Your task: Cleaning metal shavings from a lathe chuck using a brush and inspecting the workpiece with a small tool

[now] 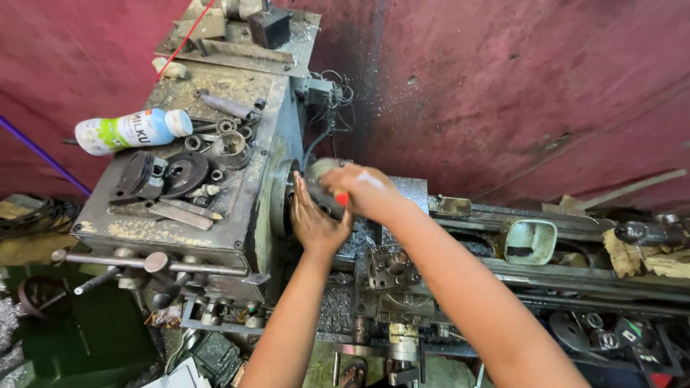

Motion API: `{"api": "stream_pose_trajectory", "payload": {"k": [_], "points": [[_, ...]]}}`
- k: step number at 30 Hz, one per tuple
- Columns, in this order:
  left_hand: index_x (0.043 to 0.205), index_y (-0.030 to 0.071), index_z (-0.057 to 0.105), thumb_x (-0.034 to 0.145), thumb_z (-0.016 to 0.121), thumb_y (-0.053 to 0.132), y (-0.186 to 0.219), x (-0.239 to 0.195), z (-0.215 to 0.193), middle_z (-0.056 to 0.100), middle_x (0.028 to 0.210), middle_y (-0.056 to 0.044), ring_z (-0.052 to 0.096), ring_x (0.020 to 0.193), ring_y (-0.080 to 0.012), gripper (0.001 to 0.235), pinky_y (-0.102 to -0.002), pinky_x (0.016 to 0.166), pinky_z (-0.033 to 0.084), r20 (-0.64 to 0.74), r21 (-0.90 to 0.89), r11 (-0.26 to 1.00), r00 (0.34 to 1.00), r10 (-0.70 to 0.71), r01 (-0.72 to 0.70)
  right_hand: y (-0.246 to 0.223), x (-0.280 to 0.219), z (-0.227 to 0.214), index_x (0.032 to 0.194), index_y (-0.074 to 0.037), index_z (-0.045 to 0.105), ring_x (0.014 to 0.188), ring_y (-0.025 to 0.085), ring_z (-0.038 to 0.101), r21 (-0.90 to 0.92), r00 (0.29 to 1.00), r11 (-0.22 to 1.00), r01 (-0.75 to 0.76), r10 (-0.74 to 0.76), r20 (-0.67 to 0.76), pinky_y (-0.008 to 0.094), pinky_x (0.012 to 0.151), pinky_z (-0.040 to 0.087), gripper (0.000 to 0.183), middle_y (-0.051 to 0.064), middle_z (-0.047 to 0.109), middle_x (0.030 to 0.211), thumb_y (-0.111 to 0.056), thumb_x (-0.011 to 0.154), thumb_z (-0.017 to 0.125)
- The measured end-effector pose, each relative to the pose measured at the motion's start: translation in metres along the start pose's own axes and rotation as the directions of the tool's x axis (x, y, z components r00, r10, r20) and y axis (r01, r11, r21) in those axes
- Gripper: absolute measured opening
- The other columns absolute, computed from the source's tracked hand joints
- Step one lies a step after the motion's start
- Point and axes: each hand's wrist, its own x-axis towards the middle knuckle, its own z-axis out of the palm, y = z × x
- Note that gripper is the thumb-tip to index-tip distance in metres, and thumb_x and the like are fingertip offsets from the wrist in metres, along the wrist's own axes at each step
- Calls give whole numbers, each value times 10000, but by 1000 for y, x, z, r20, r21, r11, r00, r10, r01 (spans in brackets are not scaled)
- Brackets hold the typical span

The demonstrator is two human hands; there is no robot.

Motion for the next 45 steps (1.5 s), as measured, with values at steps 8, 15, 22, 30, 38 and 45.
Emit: {"api": "stream_pose_trajectory", "payload": {"k": [8,15,22,30,38,45], "points": [[1409,-66,452,535,839,311,-8,-7,-5,448,1543,-322,581,1240,-487,1028,-528,971,500,151,-59,998,989,3,6,29,20,17,1012,-197,789,998,263,751,328,892,911,-250,349,-287,413,1039,526,103,31,801,973,-201,920,743],[1450,60,506,683,799,387,4,6,-12,513,1522,-196,479,1374,-429,884,-607,1109,318,405,106,994,911,-77,37,42,0,-7,1040,-264,760,957,228,746,232,651,850,-473,514,-558,351,840,591,93,-32,781,962,-268,957,718],[1351,133,610,663,825,392,1,45,45,670,1234,-84,613,1234,-294,766,-488,1113,408,559,73,997,828,-30,-13,49,-6,-10,872,-177,777,736,283,747,355,536,754,-552,647,-542,406,584,541,99,80,723,681,-267,867,736],[1402,109,463,606,895,389,4,56,40,584,1291,-135,563,1251,-364,948,-496,1028,471,588,143,977,781,-211,157,50,-4,-9,903,-59,759,849,381,741,363,764,874,-324,468,-445,465,709,563,107,192,741,790,-156,887,716],[1438,88,431,682,878,340,17,80,28,532,1395,-183,514,1326,-393,914,-522,1085,437,658,117,978,725,-206,172,74,1,-2,998,-23,761,799,315,709,545,671,722,-426,656,-345,450,669,578,137,229,725,853,-128,943,691],[1397,145,450,694,832,408,10,64,31,541,1353,-108,523,1318,-335,842,-475,1116,396,711,148,982,677,-189,118,113,-22,35,1071,-15,688,589,227,680,791,519,429,-436,838,-169,332,506,616,207,188,704,870,-188,957,701]]}}
